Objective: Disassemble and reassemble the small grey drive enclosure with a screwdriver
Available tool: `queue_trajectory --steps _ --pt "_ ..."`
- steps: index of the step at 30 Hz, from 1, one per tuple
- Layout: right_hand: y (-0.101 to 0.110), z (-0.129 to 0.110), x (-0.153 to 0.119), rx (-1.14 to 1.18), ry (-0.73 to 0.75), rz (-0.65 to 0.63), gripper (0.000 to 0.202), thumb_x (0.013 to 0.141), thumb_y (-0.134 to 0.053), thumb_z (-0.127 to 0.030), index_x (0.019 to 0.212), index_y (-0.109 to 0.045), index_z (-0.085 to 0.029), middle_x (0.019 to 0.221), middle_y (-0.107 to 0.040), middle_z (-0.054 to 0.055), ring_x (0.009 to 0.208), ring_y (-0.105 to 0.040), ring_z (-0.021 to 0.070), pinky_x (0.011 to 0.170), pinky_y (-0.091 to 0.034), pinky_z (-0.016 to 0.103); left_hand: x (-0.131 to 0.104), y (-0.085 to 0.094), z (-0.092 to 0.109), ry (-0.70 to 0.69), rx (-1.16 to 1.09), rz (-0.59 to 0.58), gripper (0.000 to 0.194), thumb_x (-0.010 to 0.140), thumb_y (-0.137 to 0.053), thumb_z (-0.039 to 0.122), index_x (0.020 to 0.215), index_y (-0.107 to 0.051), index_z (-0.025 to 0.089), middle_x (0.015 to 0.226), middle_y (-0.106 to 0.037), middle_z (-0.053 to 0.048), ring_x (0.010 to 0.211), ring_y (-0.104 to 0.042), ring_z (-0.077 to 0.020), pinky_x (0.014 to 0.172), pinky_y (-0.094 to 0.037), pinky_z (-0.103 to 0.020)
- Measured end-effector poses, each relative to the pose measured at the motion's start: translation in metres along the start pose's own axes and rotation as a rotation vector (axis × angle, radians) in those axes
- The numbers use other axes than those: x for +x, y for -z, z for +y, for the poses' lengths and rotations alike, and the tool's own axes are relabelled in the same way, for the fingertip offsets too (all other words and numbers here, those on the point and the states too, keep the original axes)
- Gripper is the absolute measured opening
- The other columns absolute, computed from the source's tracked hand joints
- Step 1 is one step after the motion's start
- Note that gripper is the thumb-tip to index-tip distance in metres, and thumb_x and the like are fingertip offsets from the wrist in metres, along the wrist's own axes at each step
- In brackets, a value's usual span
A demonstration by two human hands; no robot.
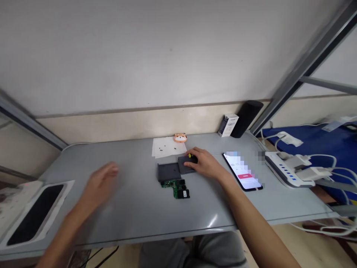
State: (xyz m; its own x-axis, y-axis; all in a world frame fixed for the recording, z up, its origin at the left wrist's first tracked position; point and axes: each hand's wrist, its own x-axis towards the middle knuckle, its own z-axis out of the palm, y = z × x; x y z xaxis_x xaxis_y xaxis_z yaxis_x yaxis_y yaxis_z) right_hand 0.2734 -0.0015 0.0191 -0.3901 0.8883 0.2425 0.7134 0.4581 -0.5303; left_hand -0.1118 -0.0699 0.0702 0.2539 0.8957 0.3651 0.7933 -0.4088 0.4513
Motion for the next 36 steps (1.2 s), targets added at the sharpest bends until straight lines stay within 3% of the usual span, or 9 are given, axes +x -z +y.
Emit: queue_trajectory --steps 2,6,10,15,26,31,36 --pt "-0.002 0.0 -0.002 -0.026 -0.002 0.003 0.026 0.093 -0.073 -0.037 0.115 -0.072 -0.026 0.113 -0.071 0.008 0.095 -0.067 0.0247 0.087 -0.051 0.039 0.014 -0.026 0.006 -0.059 -0.072 -0.109 0.035 0.108 -0.042 0.042 0.101 -0.07 0.023 0.093 -0.067 -0.003 0.085 -0.063 -0.0197 0.08 -0.055 -0.033" --pt "-0.004 0.003 -0.002 -0.011 -0.031 0.03 0.023 0.093 -0.072 -0.034 0.114 -0.071 -0.026 0.111 -0.071 0.007 0.094 -0.066 0.024 0.087 -0.05 0.039 0.045 -0.078 0.025 -0.128 -0.119 -0.253 0.024 0.102 -0.05 0.038 0.11 -0.066 0.023 0.102 -0.064 -0.004 0.077 -0.059 -0.017 0.076 -0.052 -0.031" --pt "-0.005 0.007 0.0 0.001 -0.01 0.061 0.019 0.096 -0.066 -0.032 0.114 -0.069 -0.025 0.104 -0.071 0.006 0.091 -0.066 0.0234 0.09 -0.049 0.04 0.057 -0.101 0.028 -0.185 -0.135 -0.294 0.021 0.101 -0.051 0.034 0.093 -0.066 0.022 0.093 -0.06 -0.002 0.073 -0.057 -0.0158 0.073 -0.049 -0.029" --pt "-0.007 0.01 0.0 -0.013 -0.005 0.088 0.017 0.097 -0.061 -0.027 0.111 -0.069 -0.024 0.103 -0.072 0.007 0.094 -0.067 0.0241 0.091 -0.049 0.04 0.054 -0.11 0.02 -0.167 -0.195 -0.197 0.027 0.101 -0.045 0.027 0.079 -0.059 0.02 0.085 -0.059 -0.001 0.072 -0.055 -0.0147 0.074 -0.048 -0.028" --pt "0.002 0.006 -0.004 -0.078 -0.037 0.051 0.021 0.099 -0.054 -0.024 0.11 -0.072 -0.023 0.105 -0.072 0.01 0.094 -0.068 0.0257 0.09 -0.051 0.042 0.051 -0.111 0.017 -0.012 -0.173 -0.102 0.015 0.1 -0.046 0.024 0.092 -0.059 0.022 0.085 -0.064 -0.001 0.075 -0.059 -0.0163 0.072 -0.048 -0.028" --pt "0.013 -0.013 -0.01 -0.021 0.006 0.07 0.022 0.102 -0.052 -0.025 0.111 -0.072 -0.024 0.114 -0.073 0.01 0.098 -0.07 0.0258 0.09 -0.053 0.043 0.049 -0.112 0.017 0.069 -0.127 -0.101 0.017 0.103 -0.044 0.029 0.095 -0.058 0.022 0.067 -0.058 0.003 0.064 -0.057 -0.016 0.069 -0.045 -0.028" --pt "0.005 -0.043 -0.049 -0.01 0.17 -0.03 0.018 0.101 -0.062 -0.035 0.114 -0.071 -0.026 0.115 -0.074 0.009 0.099 -0.072 0.0255 0.089 -0.057 0.044 0.045 -0.108 0.011 0.165 -0.128 -0.137 0.024 0.107 -0.037 0.035 0.1 -0.057 0.023 0.062 -0.053 0.005 0.055 -0.053 -0.0148 0.06 -0.038 -0.025"
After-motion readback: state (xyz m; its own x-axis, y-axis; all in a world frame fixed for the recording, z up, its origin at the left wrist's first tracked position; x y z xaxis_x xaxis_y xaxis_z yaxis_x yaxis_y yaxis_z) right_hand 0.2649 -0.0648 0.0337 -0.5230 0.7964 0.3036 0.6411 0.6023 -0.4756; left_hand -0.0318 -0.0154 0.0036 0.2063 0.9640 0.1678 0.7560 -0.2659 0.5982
